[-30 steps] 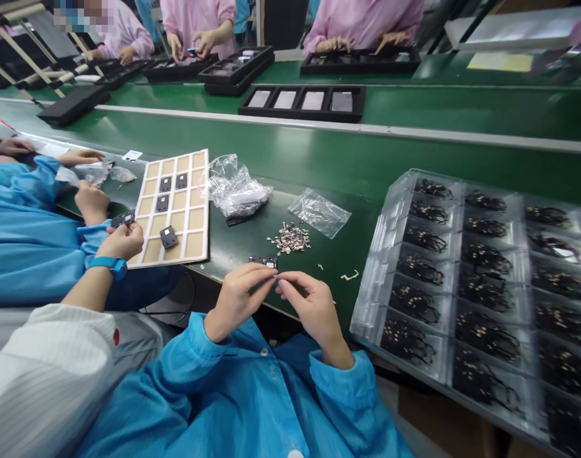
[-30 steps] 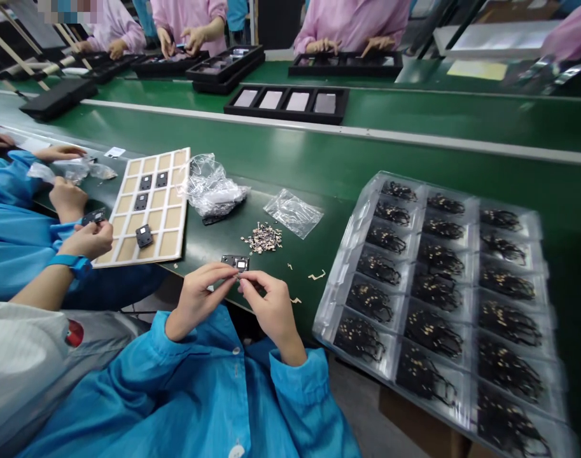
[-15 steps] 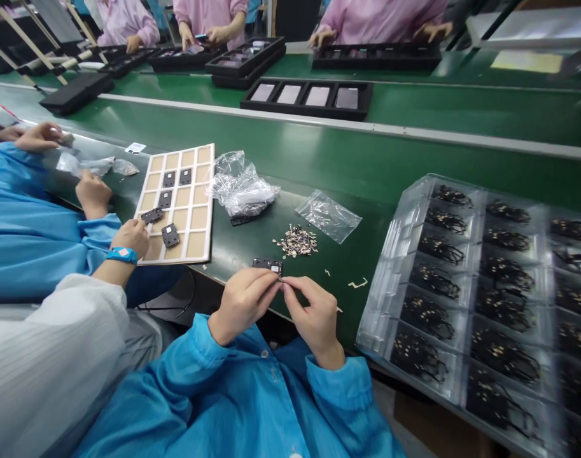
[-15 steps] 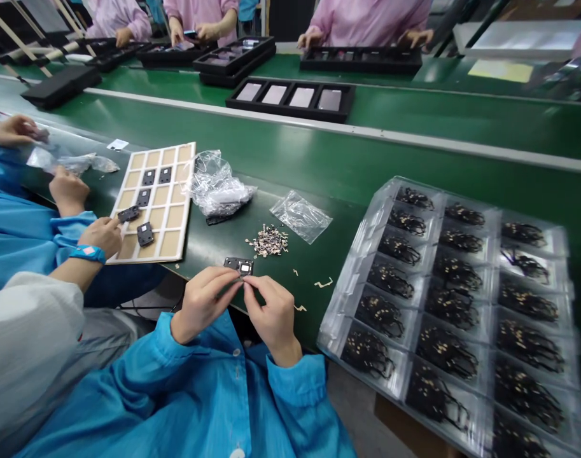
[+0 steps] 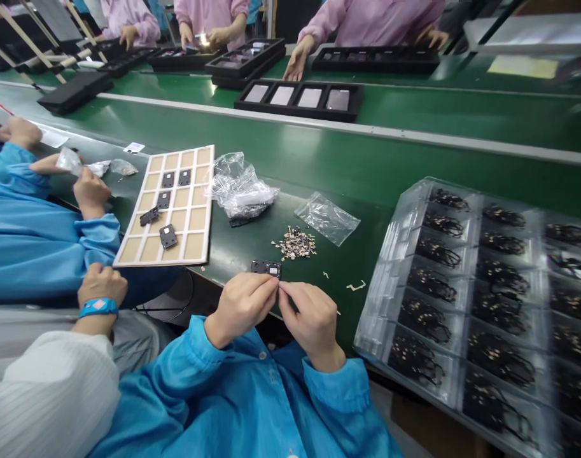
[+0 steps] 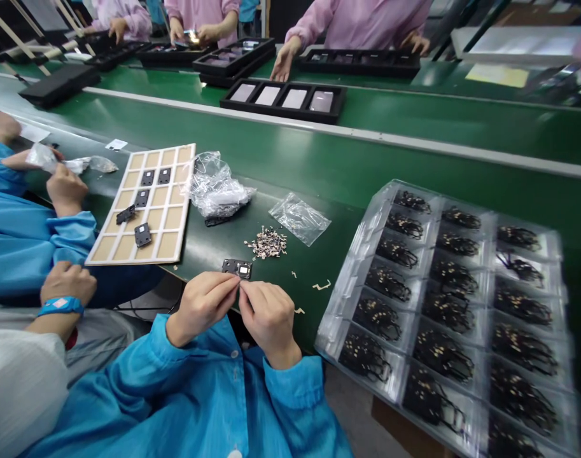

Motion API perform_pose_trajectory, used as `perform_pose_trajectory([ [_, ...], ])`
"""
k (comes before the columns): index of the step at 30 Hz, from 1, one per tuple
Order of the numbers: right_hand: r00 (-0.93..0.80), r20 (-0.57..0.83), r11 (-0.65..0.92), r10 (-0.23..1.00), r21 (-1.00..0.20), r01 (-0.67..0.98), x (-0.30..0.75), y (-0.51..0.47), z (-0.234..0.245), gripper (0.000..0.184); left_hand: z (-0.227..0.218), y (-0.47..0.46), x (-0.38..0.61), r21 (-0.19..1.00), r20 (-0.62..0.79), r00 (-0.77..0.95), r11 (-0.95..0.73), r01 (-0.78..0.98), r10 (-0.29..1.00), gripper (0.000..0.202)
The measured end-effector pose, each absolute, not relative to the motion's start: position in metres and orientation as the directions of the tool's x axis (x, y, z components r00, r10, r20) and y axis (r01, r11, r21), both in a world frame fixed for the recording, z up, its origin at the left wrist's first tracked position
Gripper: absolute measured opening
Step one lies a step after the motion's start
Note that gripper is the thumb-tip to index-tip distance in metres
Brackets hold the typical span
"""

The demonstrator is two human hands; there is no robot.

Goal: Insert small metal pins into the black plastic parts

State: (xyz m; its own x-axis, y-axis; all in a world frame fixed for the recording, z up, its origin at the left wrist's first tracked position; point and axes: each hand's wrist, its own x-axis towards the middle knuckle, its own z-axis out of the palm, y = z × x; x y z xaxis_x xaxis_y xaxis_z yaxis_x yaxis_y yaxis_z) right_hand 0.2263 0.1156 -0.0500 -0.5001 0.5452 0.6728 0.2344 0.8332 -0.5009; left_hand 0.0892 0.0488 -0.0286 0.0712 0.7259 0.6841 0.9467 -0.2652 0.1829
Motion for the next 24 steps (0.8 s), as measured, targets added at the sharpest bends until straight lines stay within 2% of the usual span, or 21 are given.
perform_pose_trajectory([
  [3,-0.484,0.635,0.784,0.602,-0.584,0.209,0.227,0.115,-0.051,0.015,-0.027,0.049,0.092,0.2,0.671,0.071,-0.273,0.941,0.738,0.016],
  [7,-0.453,0.524,0.644,0.721,-0.748,0.159,0.231,0.117,-0.055,0.014,-0.029,0.054,0.084,0.344,0.646,-0.027,-0.259,0.903,0.763,0.014],
  [9,-0.432,0.461,0.564,0.775,-0.814,0.142,0.233,0.118,-0.059,0.014,-0.033,0.064,0.07,0.393,0.607,-0.098,-0.19,0.9,0.788,0.015],
  [11,-0.418,0.409,0.498,0.812,-0.858,0.128,0.234,0.119,-0.062,0.013,-0.039,0.078,0.052,0.398,0.552,-0.16,-0.09,0.913,0.818,0.017],
  [14,-0.421,0.355,0.437,0.835,-0.893,0.112,0.235,0.12,-0.066,0.012,-0.043,0.096,0.034,0.34,0.493,-0.22,0.046,0.939,0.841,0.023],
  [16,-0.431,0.335,0.418,0.838,-0.902,0.11,0.235,0.119,-0.066,0.013,-0.04,0.097,0.036,0.318,0.495,-0.242,0.086,0.944,0.835,0.016],
  [18,-0.445,0.324,0.413,0.835,-0.903,0.117,0.235,0.118,-0.065,0.013,-0.033,0.088,0.047,0.381,0.471,-0.184,-0.01,0.925,0.863,0.027],
  [20,-0.47,0.323,0.423,0.821,-0.898,0.122,0.235,0.117,-0.064,0.013,-0.024,0.075,0.06,0.527,0.377,-0.03,-0.188,0.829,0.926,0.039],
  [22,-0.507,0.327,0.441,0.798,-0.889,0.121,0.235,0.116,-0.062,0.014,-0.017,0.064,0.069,0.654,0.246,0.109,-0.248,0.715,0.963,0.037],
  [24,-0.545,0.329,0.456,0.771,-0.883,0.111,0.235,0.115,-0.06,0.016,-0.014,0.058,0.071,0.704,0.158,0.137,-0.209,0.679,0.978,0.026],
])
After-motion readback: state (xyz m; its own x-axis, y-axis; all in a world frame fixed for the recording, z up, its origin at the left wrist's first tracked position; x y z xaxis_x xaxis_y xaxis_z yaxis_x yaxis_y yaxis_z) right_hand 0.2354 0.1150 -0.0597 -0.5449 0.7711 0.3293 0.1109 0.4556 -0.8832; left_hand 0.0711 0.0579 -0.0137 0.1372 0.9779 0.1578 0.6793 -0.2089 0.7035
